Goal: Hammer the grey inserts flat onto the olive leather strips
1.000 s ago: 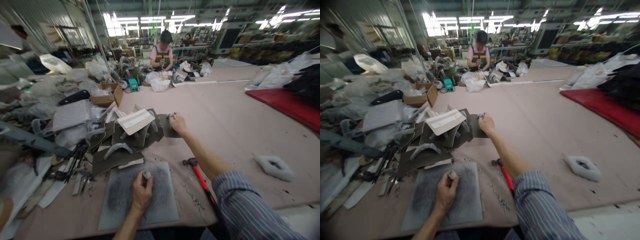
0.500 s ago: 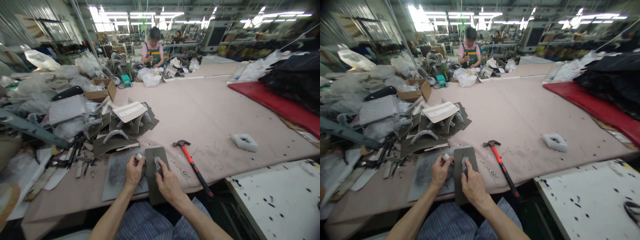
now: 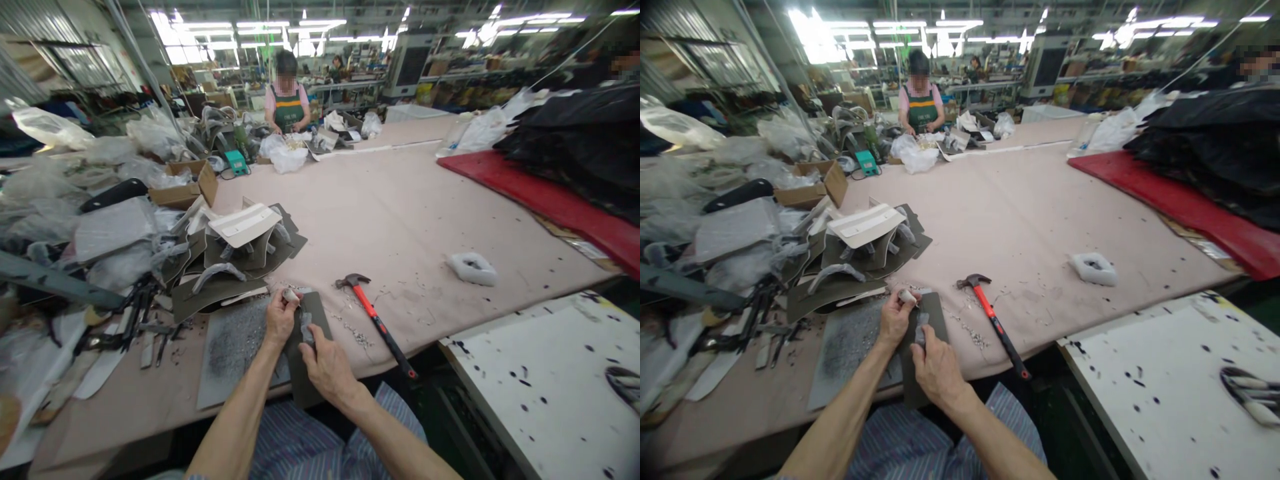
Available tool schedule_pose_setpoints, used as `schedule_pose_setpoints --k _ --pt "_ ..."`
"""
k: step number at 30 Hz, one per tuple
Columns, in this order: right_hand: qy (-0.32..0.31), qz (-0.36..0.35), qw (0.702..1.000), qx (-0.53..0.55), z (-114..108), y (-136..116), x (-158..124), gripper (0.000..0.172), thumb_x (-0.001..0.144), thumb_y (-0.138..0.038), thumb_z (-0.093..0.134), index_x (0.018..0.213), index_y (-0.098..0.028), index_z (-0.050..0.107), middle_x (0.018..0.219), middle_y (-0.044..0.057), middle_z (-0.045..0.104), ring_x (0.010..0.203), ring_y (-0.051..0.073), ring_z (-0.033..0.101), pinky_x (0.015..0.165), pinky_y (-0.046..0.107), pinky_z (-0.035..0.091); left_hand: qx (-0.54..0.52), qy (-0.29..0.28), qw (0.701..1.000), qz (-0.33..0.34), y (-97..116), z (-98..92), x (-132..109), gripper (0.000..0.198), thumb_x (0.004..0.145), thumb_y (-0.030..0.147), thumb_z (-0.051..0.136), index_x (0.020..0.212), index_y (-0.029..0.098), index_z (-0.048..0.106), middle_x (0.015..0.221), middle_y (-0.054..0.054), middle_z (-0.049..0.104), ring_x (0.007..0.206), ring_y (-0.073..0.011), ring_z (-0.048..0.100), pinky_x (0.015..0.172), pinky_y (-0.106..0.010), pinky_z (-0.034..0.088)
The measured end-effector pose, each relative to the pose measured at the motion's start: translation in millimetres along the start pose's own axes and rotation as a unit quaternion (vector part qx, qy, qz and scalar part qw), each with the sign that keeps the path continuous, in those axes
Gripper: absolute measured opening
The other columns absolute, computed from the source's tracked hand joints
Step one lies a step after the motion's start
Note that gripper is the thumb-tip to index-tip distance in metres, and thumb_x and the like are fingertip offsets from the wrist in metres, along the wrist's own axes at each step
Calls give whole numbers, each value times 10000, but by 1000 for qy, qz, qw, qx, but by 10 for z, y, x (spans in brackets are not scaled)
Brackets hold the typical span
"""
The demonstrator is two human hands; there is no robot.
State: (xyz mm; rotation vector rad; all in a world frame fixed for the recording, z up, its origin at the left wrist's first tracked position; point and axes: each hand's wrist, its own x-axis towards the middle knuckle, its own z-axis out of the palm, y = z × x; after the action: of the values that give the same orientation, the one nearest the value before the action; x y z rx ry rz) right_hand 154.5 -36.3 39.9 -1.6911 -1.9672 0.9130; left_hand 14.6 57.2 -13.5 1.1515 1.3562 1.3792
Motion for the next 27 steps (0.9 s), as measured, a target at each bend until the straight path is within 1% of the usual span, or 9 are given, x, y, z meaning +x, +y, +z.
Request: schedule_pose_setpoints --k 13,16,17,19,21,22,24,25,27 --pt "-16 4 999 52 -89 35 -24 473 965 -337 503 1409 -176 475 1054 133 727 961 284 695 838 369 478 62 -19 998 12 -18 -13 31 230 848 369 645 998 199 613 945 -66 758 884 -216 714 836 -348 549" --pt "-22 -16 995 100 -164 91 -1 474 977 -367 487 1420 -199 468 1003 89 720 895 238 682 809 338 482 86 -27 996 22 6 -10 44 197 834 339 639 976 203 618 929 -62 756 880 -221 714 834 -353 549" --pt "-10 -20 993 112 -210 145 21 448 987 -377 467 1400 -205 485 986 74 713 866 220 673 795 325 482 96 -32 994 28 15 -7 46 182 827 320 634 968 205 621 921 -59 755 873 -222 713 827 -353 548" --pt "56 -13 994 91 -335 319 83 399 998 -389 440 1328 -186 538 1013 81 688 880 211 648 812 322 480 121 -39 991 43 35 2 43 162 818 286 620 961 210 626 908 -53 756 861 -224 708 812 -352 544" --pt "135 17 991 -6 -489 564 154 373 975 -374 483 1257 -147 572 1106 133 647 1003 250 611 894 357 459 152 -48 985 59 56 11 38 142 815 259 607 947 215 635 905 -49 757 860 -225 703 809 -351 535" --pt "154 42 985 -65 -567 698 185 366 948 -356 529 1232 -131 580 1144 159 622 1065 279 583 932 382 441 168 -56 982 66 67 14 38 133 816 247 599 939 216 641 903 -46 756 855 -223 699 807 -348 530" --pt "139 103 974 -147 -708 943 232 352 881 -306 615 1175 -114 594 1169 191 586 1132 329 537 964 422 412 190 -80 975 80 92 13 50 123 819 224 582 921 217 651 892 -40 752 837 -214 691 796 -338 521" --pt "119 138 973 -141 -765 1039 248 327 856 -273 633 1141 -115 599 1164 192 577 1140 336 527 961 425 408 194 -95 973 84 105 8 63 123 821 215 573 913 216 654 885 -37 749 825 -208 686 787 -331 519" --pt "79 201 975 -48 -847 1158 273 242 827 -209 623 1053 -129 594 1123 172 576 1115 311 535 926 398 423 189 -121 971 87 131 -12 98 122 826 211 561 897 211 660 863 -32 741 804 -199 676 765 -318 517"
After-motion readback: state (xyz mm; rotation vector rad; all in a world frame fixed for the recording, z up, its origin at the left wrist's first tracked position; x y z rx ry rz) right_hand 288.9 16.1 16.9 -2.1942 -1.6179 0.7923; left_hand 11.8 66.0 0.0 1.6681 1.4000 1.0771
